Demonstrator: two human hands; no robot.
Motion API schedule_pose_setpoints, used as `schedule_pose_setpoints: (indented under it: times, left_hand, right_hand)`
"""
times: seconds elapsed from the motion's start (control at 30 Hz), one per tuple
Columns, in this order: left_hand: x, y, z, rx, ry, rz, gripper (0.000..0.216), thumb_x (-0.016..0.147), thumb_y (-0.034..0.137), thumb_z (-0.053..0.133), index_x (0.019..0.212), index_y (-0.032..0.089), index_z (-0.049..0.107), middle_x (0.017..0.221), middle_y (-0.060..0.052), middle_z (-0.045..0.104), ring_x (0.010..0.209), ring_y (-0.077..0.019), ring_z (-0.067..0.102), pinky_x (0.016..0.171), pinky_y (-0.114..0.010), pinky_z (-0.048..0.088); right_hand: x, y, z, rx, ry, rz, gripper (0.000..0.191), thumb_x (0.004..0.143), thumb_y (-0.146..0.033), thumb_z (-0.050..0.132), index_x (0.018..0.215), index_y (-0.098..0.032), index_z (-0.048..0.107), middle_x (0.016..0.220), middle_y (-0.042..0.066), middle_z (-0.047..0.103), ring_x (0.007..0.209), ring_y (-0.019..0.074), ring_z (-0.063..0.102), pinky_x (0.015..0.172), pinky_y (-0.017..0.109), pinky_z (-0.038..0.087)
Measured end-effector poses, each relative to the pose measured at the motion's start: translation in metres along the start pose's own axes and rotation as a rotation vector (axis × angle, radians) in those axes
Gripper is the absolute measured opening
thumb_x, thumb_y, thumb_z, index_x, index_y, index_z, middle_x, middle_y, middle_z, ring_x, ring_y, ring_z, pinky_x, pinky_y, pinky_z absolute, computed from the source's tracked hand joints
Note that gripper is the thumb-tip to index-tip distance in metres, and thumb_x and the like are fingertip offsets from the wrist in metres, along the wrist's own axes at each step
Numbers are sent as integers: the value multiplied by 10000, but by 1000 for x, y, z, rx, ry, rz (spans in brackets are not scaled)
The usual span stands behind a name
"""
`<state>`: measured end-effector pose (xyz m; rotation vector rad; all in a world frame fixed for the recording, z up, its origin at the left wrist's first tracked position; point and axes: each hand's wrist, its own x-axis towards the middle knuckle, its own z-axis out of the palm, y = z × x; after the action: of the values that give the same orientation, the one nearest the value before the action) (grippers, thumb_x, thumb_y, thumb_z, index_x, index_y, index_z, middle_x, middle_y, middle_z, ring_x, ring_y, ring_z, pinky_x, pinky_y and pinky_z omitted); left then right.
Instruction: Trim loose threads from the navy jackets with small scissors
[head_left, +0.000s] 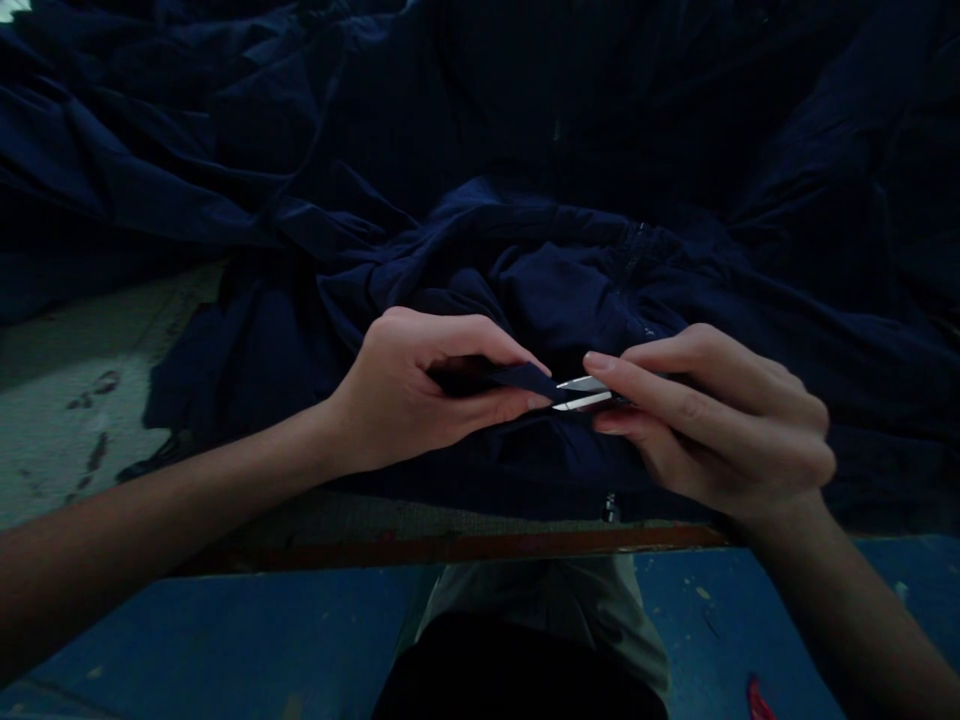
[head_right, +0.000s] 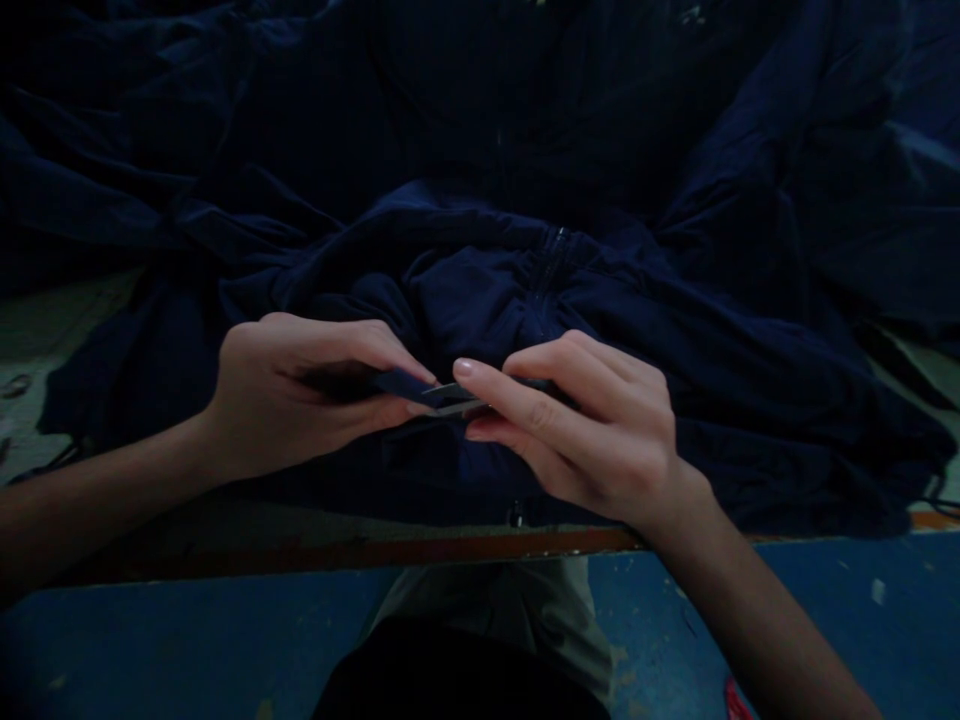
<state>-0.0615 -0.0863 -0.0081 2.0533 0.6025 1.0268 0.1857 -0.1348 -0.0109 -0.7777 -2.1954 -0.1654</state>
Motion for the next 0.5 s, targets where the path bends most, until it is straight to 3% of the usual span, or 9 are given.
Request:
schedule_pose_setpoints:
  times: [0.33,0.5]
  left_hand:
    - [-1,-1,-1,-1,-12,-7,102,841,124,831,917,183,797,872,-19,833,720,-123,764,657,-217,637]
    - [-3,-1,0,19,7,-32,129,831,156,844,914,247,806,879,14,832,730,-133,773,692,-218,634]
  right_hand:
    - [4,-1,-1,20,-18,25,210,971,-227,714,1166,-250,788,896,52,755,701,158,666,591,313,545]
    - [-4,-1,1,24,119,99,289,958,-218,727,1242,-262,765,949,66,761,740,184,689,581,321,539]
